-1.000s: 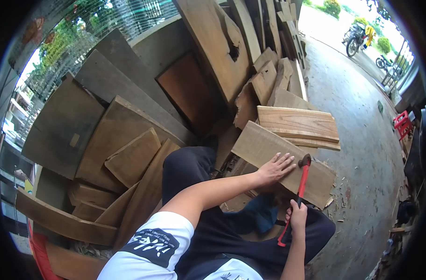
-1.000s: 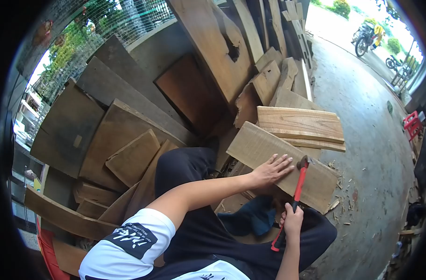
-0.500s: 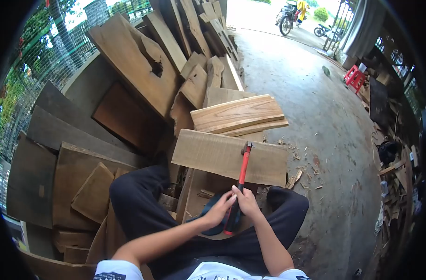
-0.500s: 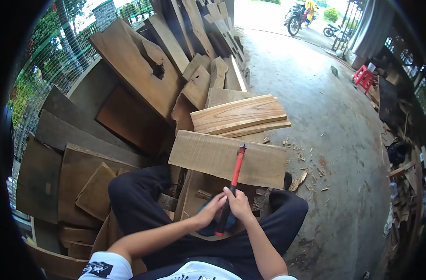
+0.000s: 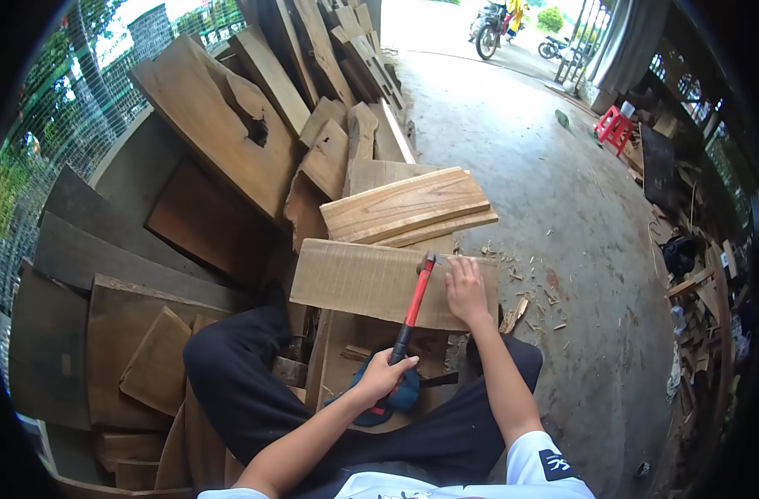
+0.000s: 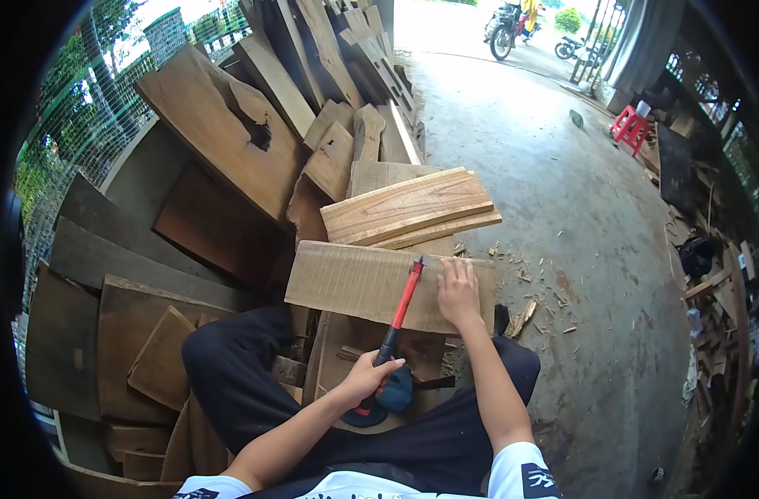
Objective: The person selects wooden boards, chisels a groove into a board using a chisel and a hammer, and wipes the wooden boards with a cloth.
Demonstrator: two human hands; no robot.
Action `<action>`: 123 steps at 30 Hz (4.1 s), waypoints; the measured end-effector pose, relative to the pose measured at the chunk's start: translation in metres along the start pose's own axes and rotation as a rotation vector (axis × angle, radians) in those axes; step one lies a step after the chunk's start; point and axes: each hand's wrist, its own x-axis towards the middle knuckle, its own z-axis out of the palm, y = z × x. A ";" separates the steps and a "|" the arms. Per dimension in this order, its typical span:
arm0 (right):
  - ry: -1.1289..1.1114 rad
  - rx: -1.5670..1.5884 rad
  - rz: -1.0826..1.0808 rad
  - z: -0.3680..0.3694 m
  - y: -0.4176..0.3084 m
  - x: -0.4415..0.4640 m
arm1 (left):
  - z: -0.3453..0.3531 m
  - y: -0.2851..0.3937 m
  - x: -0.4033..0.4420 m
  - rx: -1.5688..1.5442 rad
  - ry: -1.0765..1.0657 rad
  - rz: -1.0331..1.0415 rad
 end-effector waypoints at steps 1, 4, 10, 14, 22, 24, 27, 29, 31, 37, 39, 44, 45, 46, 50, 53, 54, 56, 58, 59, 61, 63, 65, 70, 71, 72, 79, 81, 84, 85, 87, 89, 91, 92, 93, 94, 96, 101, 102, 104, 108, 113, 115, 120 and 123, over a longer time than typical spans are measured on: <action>-0.020 -0.144 0.015 0.014 0.001 -0.007 | -0.001 0.009 0.000 -0.075 0.030 -0.054; -0.131 -0.249 0.081 0.018 -0.002 -0.009 | -0.005 0.026 -0.001 -0.200 0.045 -0.128; -0.052 -0.209 0.112 0.015 -0.010 -0.010 | -0.003 0.056 -0.005 0.083 0.102 -0.094; -0.066 -0.191 0.116 0.019 -0.007 -0.011 | -0.001 0.064 -0.022 0.088 0.100 -0.022; -0.066 -0.197 0.176 0.025 0.003 -0.010 | -0.011 0.030 -0.008 0.135 0.227 -0.024; -0.048 -0.269 0.174 0.037 0.010 -0.006 | -0.011 0.043 -0.018 0.212 0.270 0.007; -0.044 -0.200 0.183 0.028 0.003 -0.008 | -0.014 0.045 -0.032 0.238 0.248 0.151; -0.048 -0.187 0.198 0.024 -0.001 -0.008 | -0.014 0.036 -0.036 0.237 0.234 0.201; -0.045 -0.193 0.197 0.023 -0.001 -0.009 | -0.016 0.017 -0.034 0.195 0.229 0.214; -0.014 -0.230 0.149 0.027 0.007 -0.008 | -0.013 0.030 -0.050 0.222 0.281 -0.065; 0.013 -0.211 0.154 0.030 0.005 -0.011 | -0.021 0.019 -0.049 0.276 0.258 0.201; 0.007 -0.199 0.168 0.031 0.004 -0.012 | -0.014 0.007 -0.059 0.065 0.320 -0.004; 0.009 -0.202 0.159 0.028 0.003 -0.006 | -0.022 -0.021 -0.047 0.174 0.373 0.046; 0.023 -0.196 0.163 0.031 0.005 -0.006 | -0.031 -0.047 -0.037 0.282 0.428 0.103; 0.005 -0.198 0.167 0.027 0.002 -0.009 | -0.029 -0.026 -0.052 0.108 0.354 -0.045; 0.001 -0.202 0.167 0.030 0.003 -0.010 | -0.033 -0.014 -0.054 -0.038 0.264 -0.096; -0.004 -0.195 0.175 0.030 0.003 -0.016 | -0.036 -0.014 -0.054 -0.052 0.241 -0.108; 0.022 -0.188 0.166 0.027 0.001 -0.006 | -0.039 -0.022 -0.051 -0.029 0.252 -0.082; 0.030 -0.166 0.166 0.029 -0.003 -0.007 | -0.038 -0.027 -0.050 0.004 0.262 -0.074; 0.024 -0.161 0.178 0.026 -0.001 -0.006 | -0.034 -0.023 -0.050 0.006 0.264 -0.072; 0.024 -0.163 0.188 0.028 0.001 -0.006 | -0.032 -0.017 -0.051 -0.071 0.245 -0.088; 0.045 -0.163 0.176 0.028 0.001 -0.006 | -0.034 -0.019 -0.051 -0.093 0.227 -0.078; 0.063 -0.153 0.170 0.030 0.002 -0.009 | -0.033 -0.018 -0.052 -0.109 0.240 -0.074; 0.053 -0.147 0.183 0.030 0.003 -0.005 | -0.031 -0.014 -0.055 -0.134 0.239 -0.081; 0.054 -0.146 0.185 0.030 0.003 -0.006 | -0.032 -0.014 -0.055 -0.162 0.213 -0.065; 0.050 -0.149 0.184 0.030 0.003 -0.007 | -0.032 -0.014 -0.055 -0.191 0.187 -0.049; 0.058 -0.249 0.139 0.040 0.010 -0.005 | -0.030 0.000 -0.058 -0.139 0.189 -0.091; 0.042 -0.234 0.155 0.036 0.008 -0.006 | -0.031 0.011 -0.058 -0.196 0.180 -0.123; -0.006 -0.275 0.168 0.034 0.007 -0.003 | -0.029 0.036 -0.057 -0.190 0.197 -0.097; 0.019 -0.231 0.154 0.031 0.005 -0.004 | -0.027 0.044 -0.055 -0.159 0.205 -0.051; 0.032 -0.214 0.139 0.031 0.004 -0.003 | -0.024 0.054 -0.054 -0.130 0.200 0.091; 0.060 -0.179 0.142 0.031 0.006 -0.007 | -0.021 0.061 -0.053 -0.099 0.209 0.199; 0.041 -0.194 0.146 0.029 0.003 -0.006 | -0.021 0.053 -0.041 -0.022 0.281 0.280; 0.028 -0.196 0.154 0.030 0.003 -0.006 | -0.026 0.039 -0.028 0.069 0.340 0.356; 0.046 -0.202 0.149 0.037 0.003 -0.006 | -0.035 0.023 -0.015 0.059 0.345 0.312; 0.077 -0.220 0.151 0.039 0.008 -0.004 | -0.040 0.014 0.000 0.050 0.333 0.276; 0.075 -0.220 0.177 0.028 0.005 0.001 | -0.041 0.026 -0.001 -0.001 0.303 0.117; 0.110 -0.192 0.133 0.036 0.004 -0.002 | -0.035 0.041 -0.043 -0.017 0.254 0.073; 0.137 -0.201 0.120 0.038 0.006 -0.002 | -0.037 0.034 -0.048 0.007 0.229 0.144; 0.136 -0.201 0.128 0.039 0.008 -0.003 | -0.034 0.023 -0.056 0.060 0.263 0.247; 0.091 -0.165 0.179 0.036 0.003 0.000 | -0.032 0.010 -0.055 -0.049 0.327 -0.081; 0.138 -0.208 0.136 0.042 0.008 -0.001 | -0.021 0.032 -0.087 -0.076 0.201 0.006; 0.140 -0.180 0.126 0.039 0.005 -0.002 | -0.019 0.024 -0.095 -0.044 0.195 0.126; 0.096 -0.178 0.156 0.038 0.006 0.000 | -0.017 -0.029 -0.094 0.019 0.362 -0.028; 0.010 -0.236 0.196 0.033 0.001 0.003 | -0.015 -0.007 -0.109 -0.042 0.347 -0.013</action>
